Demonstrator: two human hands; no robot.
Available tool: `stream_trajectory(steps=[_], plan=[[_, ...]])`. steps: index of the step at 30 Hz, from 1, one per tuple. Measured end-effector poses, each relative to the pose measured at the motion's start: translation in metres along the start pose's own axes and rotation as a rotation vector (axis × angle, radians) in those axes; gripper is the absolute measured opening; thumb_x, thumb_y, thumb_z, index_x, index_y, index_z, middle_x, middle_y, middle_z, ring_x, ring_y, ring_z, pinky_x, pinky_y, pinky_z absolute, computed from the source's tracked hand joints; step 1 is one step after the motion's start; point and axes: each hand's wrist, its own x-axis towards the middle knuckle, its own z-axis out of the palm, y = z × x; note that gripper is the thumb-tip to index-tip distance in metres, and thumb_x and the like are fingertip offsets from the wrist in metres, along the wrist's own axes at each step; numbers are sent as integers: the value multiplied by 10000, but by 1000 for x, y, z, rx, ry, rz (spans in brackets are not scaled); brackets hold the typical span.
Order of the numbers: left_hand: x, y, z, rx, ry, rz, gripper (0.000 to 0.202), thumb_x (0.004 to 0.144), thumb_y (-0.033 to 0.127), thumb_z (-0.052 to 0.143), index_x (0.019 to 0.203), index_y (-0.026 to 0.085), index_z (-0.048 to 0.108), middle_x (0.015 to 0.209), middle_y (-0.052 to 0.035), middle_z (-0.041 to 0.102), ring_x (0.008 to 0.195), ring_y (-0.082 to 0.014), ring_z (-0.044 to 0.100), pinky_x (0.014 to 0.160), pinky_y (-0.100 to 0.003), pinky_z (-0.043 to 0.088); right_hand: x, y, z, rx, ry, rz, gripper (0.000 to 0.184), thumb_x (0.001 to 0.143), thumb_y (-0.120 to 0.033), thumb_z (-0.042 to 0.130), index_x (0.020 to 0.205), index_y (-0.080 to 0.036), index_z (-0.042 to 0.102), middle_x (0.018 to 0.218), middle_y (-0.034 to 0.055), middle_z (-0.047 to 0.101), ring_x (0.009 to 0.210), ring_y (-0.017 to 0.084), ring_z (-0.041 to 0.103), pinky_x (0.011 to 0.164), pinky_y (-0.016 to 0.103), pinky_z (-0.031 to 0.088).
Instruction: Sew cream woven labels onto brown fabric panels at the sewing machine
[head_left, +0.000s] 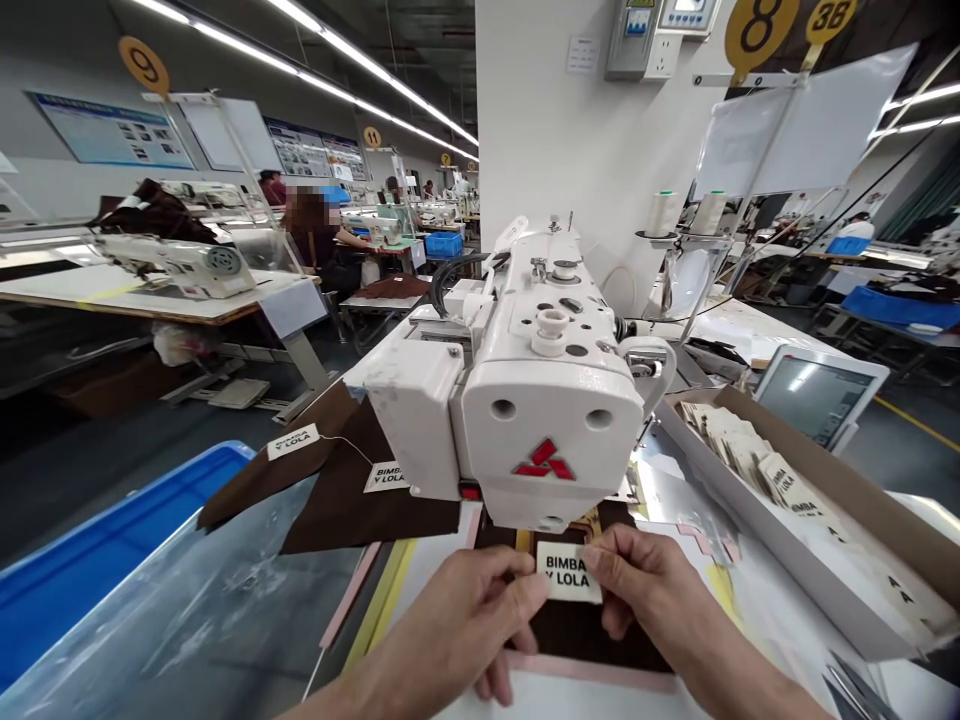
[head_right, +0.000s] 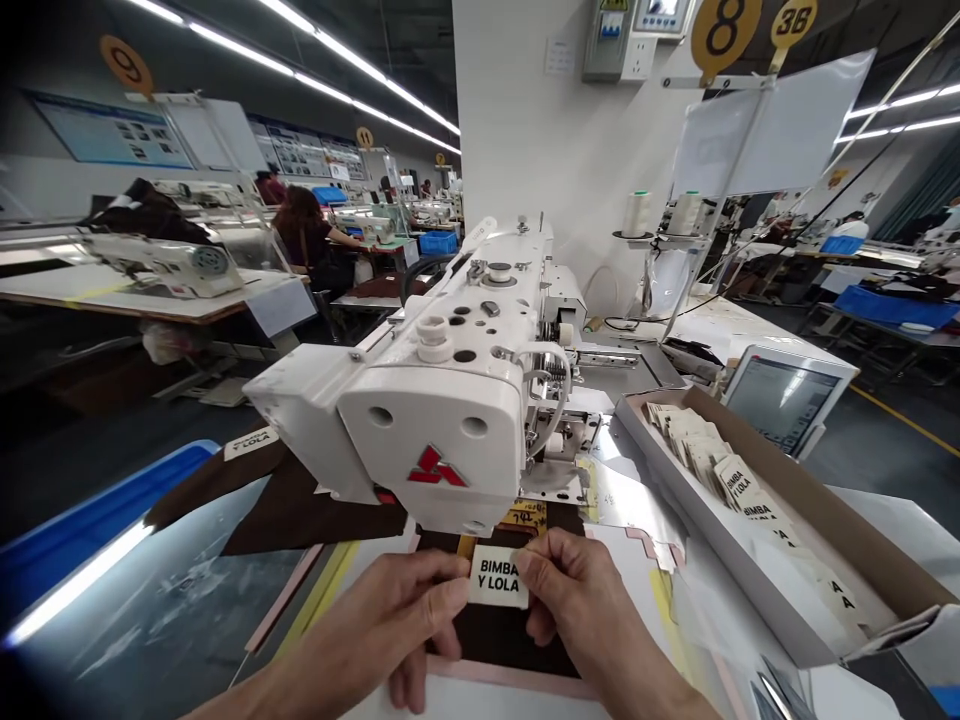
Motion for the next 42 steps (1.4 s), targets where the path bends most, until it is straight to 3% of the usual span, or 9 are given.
stream_trajectory(steps=[2, 5, 7, 9, 14, 19, 24, 28, 42], plan=[[-3, -7, -11, 298, 121, 154, 394, 1039, 537, 474, 977, 194, 657, 742, -8, 688, 516, -150, 611, 477, -234, 421, 12, -3, -2, -40, 18, 10, 518, 876, -697, 665, 742, -210, 549, 519, -33, 588, 477, 115, 535, 502, 238, 425], [-6, -21, -24, 718, 274, 590, 383, 1092, 325, 392, 846, 199, 657, 737, -13, 656, 662, -171, 634, 631, -278, 476, 22, -6, -3, -95, 40, 38, 404, 908, -575, 654, 773, -202, 582, 538, -46, 582, 498, 117, 567, 474, 217, 434], [-6, -26, -28, 871, 319, 830, 307, 1090, 240, 409, 955, 201, 681, 865, -30, 713, 794, -192, 682, 784, -314, 531, 24, -8, -2, -138, 52, 58, 332, 937, -490, 623, 785, -196, 596, 533, -51, 579, 489, 111, 566, 460, 205, 431], [-5, -27, -29, 962, 342, 941, 242, 1087, 215, 447, 1076, 199, 688, 1006, -42, 751, 915, -211, 706, 915, -350, 547, 25, -10, -1, -181, 62, 71, 303, 964, -434, 583, 777, -196, 591, 522, -52, 581, 457, 97, 541, 446, 195, 420], [1, -17, -26, 1088, 304, 951, 268, 1080, 226, 482, 1278, 191, 659, 1271, -25, 739, 1086, -242, 701, 987, -395, 573, 26, -11, 2, -274, 73, 67, 308, 1003, -406, 512, 778, -206, 579, 505, -61, 565, 437, 97, 525, 440, 192, 415], [4, -18, -24, 1173, 300, 890, 319, 1093, 285, 473, 1366, 208, 617, 1358, -31, 699, 1156, -280, 689, 1018, -473, 576, 25, -12, 2, -360, 89, 24, 290, 1005, -419, 513, 805, -219, 577, 494, -71, 547, 440, 116, 533, 447, 208, 422], [6, -16, -21, 1184, 230, 811, 333, 1042, 315, 609, 1360, 215, 603, 1346, -50, 686, 1159, -288, 678, 1029, -502, 576, 21, -12, 3, -416, 115, -39, 308, 1008, -430, 525, 772, -233, 542, 519, -67, 553, 468, 117, 523, 483, 221, 410], [9, -15, -14, 1179, 256, 779, 351, 993, 284, 695, 1327, 215, 610, 1305, -64, 691, 1162, -295, 670, 1060, -543, 550, 20, -9, 5, -501, 137, -76, 345, 1034, -468, 462, 784, -246, 546, 531, -62, 544, 482, 137, 527, 485, 238, 414], [6, -15, -14, 1127, 276, 782, 331, 984, 250, 704, 1306, 251, 627, 1280, -67, 678, 1197, -302, 652, 1088, -581, 522, 23, -12, 8, -660, 160, -211, 304, 1031, -364, 439, 767, -255, 544, 651, -34, 610, 504, 151, 561, 560, 283, 434]])
